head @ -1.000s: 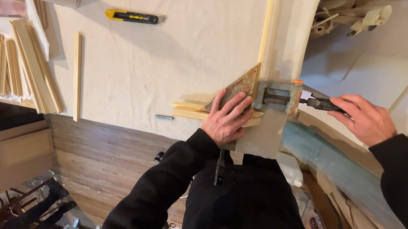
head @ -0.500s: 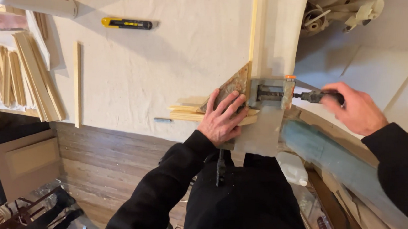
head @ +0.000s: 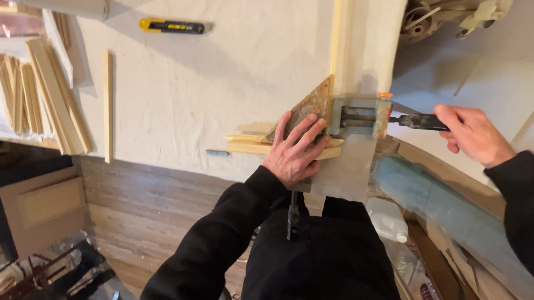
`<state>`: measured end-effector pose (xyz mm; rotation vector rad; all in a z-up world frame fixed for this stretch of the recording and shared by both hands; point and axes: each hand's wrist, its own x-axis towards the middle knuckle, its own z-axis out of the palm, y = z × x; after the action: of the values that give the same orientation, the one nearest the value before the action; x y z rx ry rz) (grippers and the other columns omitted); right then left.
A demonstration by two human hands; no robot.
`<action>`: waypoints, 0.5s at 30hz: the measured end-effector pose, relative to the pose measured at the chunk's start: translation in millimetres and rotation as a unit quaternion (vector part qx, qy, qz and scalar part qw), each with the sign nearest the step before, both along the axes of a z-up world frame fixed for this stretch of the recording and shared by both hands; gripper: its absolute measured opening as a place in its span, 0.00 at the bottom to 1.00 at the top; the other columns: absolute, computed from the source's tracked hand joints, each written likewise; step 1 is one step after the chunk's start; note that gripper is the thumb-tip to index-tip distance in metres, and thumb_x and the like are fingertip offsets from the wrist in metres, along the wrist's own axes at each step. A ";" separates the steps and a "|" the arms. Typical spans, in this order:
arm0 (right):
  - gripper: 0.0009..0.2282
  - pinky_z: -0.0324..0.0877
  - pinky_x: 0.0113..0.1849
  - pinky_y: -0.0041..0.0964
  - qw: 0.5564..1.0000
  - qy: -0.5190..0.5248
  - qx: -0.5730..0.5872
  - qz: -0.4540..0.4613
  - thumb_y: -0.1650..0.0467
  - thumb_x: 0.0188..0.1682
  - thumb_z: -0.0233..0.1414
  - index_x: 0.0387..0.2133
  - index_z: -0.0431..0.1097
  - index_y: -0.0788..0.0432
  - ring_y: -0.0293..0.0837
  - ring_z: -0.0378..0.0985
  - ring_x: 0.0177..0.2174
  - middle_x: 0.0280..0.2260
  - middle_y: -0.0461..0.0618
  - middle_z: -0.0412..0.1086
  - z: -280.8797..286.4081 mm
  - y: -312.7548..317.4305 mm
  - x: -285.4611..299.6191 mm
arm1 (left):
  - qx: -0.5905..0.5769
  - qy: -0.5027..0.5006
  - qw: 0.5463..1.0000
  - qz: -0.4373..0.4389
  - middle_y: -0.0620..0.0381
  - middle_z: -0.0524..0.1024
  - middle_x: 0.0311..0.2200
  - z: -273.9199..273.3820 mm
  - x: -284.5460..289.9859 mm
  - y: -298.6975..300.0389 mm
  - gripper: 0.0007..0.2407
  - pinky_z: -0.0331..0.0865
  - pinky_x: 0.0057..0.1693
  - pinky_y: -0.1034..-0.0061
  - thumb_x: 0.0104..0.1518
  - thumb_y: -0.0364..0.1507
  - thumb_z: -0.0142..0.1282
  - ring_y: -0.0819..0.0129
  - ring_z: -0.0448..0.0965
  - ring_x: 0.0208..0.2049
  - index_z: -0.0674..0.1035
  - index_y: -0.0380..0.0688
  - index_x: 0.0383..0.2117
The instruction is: Assembling wooden picture frames using a miter clamp, glue, and hammer.
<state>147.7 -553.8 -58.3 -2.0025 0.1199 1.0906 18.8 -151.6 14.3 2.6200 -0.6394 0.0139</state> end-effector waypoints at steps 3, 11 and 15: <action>0.21 0.71 0.31 0.44 0.994 0.104 -0.015 -0.007 0.56 0.59 0.47 0.40 0.72 0.65 0.52 0.71 0.25 0.28 0.58 0.69 40.1 20.1 24.1 | 0.003 -0.002 1.000 0.005 0.54 0.62 0.66 -1.4 -0.3 -0.9 0.25 0.49 0.73 0.37 0.44 0.30 0.65 0.56 0.59 0.70 0.78 0.47 0.53; 0.15 0.70 0.37 0.46 0.871 -0.394 -0.167 0.243 0.61 0.49 0.52 0.38 0.71 0.62 0.53 0.77 0.34 0.32 0.55 0.72 56.1 71.9 -13.0 | 0.003 -0.018 1.000 0.001 0.52 0.63 0.66 -1.6 1.8 0.0 0.22 0.49 0.72 0.36 0.46 0.30 0.64 0.55 0.60 0.70 0.78 0.46 0.52; 0.11 0.72 0.32 0.49 0.851 -0.312 -0.277 0.317 0.63 0.50 0.53 0.41 0.75 0.53 0.56 0.79 0.28 0.27 0.54 0.76 43.3 84.2 -1.6 | -0.003 -0.027 1.000 0.005 0.51 0.64 0.65 -2.8 -0.1 -3.0 0.22 0.50 0.71 0.35 0.46 0.29 0.62 0.55 0.61 0.69 0.79 0.46 0.52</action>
<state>146.1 -469.7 -15.0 -2.9500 -0.6926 0.7488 18.7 -154.6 11.5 2.6237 -0.6436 0.0892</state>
